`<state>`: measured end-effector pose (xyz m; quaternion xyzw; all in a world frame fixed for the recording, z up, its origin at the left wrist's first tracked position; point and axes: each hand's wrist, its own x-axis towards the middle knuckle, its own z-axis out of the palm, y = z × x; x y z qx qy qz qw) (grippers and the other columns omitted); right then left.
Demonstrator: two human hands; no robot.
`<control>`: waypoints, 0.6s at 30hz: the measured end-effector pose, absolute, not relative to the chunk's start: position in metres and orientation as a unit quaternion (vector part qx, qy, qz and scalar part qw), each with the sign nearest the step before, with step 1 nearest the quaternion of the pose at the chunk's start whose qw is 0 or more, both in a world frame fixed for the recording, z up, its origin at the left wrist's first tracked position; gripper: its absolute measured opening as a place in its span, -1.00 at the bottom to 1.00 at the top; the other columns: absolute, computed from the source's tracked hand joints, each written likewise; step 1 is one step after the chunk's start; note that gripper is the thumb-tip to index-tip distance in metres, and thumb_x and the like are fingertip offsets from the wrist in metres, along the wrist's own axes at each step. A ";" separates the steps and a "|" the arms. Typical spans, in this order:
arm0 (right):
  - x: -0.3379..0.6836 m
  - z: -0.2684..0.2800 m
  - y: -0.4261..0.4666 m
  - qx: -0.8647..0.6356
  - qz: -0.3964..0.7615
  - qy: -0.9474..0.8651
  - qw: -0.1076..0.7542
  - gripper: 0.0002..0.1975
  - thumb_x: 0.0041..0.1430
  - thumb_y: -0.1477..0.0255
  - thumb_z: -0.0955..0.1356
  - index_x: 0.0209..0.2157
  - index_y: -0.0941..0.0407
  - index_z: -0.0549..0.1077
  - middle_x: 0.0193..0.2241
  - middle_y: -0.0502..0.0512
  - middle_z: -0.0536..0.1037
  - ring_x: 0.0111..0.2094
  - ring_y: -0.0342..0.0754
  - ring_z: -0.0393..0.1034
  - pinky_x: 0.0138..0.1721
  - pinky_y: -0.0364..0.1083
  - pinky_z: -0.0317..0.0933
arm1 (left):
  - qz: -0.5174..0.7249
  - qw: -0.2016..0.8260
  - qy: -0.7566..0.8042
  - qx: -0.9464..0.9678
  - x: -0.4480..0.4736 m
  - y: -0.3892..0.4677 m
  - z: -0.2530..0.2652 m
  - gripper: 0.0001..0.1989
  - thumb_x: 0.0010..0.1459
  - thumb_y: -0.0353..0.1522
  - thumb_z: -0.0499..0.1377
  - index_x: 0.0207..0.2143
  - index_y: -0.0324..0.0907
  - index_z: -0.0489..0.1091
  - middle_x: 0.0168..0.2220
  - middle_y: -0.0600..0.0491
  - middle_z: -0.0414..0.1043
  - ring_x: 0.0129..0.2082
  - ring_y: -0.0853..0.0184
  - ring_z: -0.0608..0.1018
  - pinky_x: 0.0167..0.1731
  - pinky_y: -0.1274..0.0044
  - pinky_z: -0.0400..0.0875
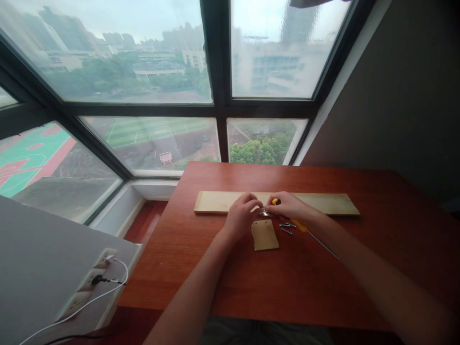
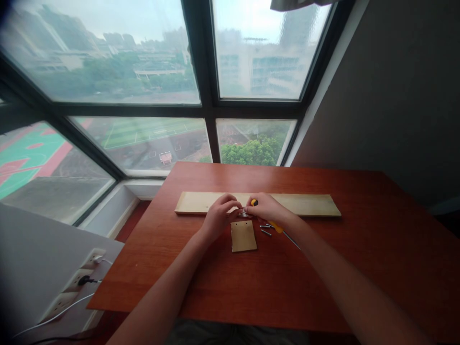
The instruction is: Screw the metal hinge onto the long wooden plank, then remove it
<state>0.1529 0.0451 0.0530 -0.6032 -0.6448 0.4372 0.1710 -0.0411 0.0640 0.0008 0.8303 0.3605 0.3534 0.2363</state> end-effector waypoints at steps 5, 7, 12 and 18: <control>0.151 0.048 0.046 -0.628 0.439 -0.622 0.161 -0.81 0.11 0.27 0.34 -0.42 0.11 0.41 -0.75 -0.09 0.35 -0.71 -0.15 0.22 -0.71 -0.20 0.01 | 0.271 0.130 0.357 0.884 -0.042 0.064 0.000 -0.78 0.34 -0.27 0.08 -0.26 -0.11 0.50 -0.24 0.00 0.48 -0.26 0.29 0.49 -0.20 0.48 0.35; 0.150 0.049 0.046 -0.636 0.428 -0.622 0.160 -0.82 0.10 0.29 0.34 -0.44 0.11 0.41 -0.75 -0.09 0.35 -0.72 -0.15 0.21 -0.70 -0.20 0.01 | 0.250 0.109 0.359 0.892 -0.042 0.063 0.001 -0.78 0.34 -0.26 0.08 -0.25 -0.12 0.49 -0.25 0.00 0.49 -0.26 0.28 0.49 -0.19 0.46 0.33; 0.146 0.053 0.047 -0.649 0.369 -0.646 0.159 -0.83 0.06 0.32 0.35 -0.47 0.12 0.48 -0.71 -0.04 0.42 -0.64 -0.13 0.28 -0.61 -0.17 0.04 | 0.232 0.121 0.393 0.882 -0.038 0.062 0.001 -0.81 0.33 -0.26 0.11 -0.28 -0.14 0.45 -0.27 0.02 0.49 -0.29 0.30 0.49 -0.24 0.49 0.33; 0.141 0.050 0.048 -0.669 0.272 -0.673 0.161 -0.86 0.02 0.40 0.35 -0.52 0.12 0.53 -0.55 0.07 0.56 -0.43 -0.04 0.41 -0.45 -0.14 0.06 | 0.201 0.086 0.412 0.884 -0.034 0.060 -0.002 -0.82 0.33 -0.27 0.11 -0.28 -0.16 0.40 -0.28 0.02 0.47 -0.30 0.26 0.48 -0.25 0.46 0.33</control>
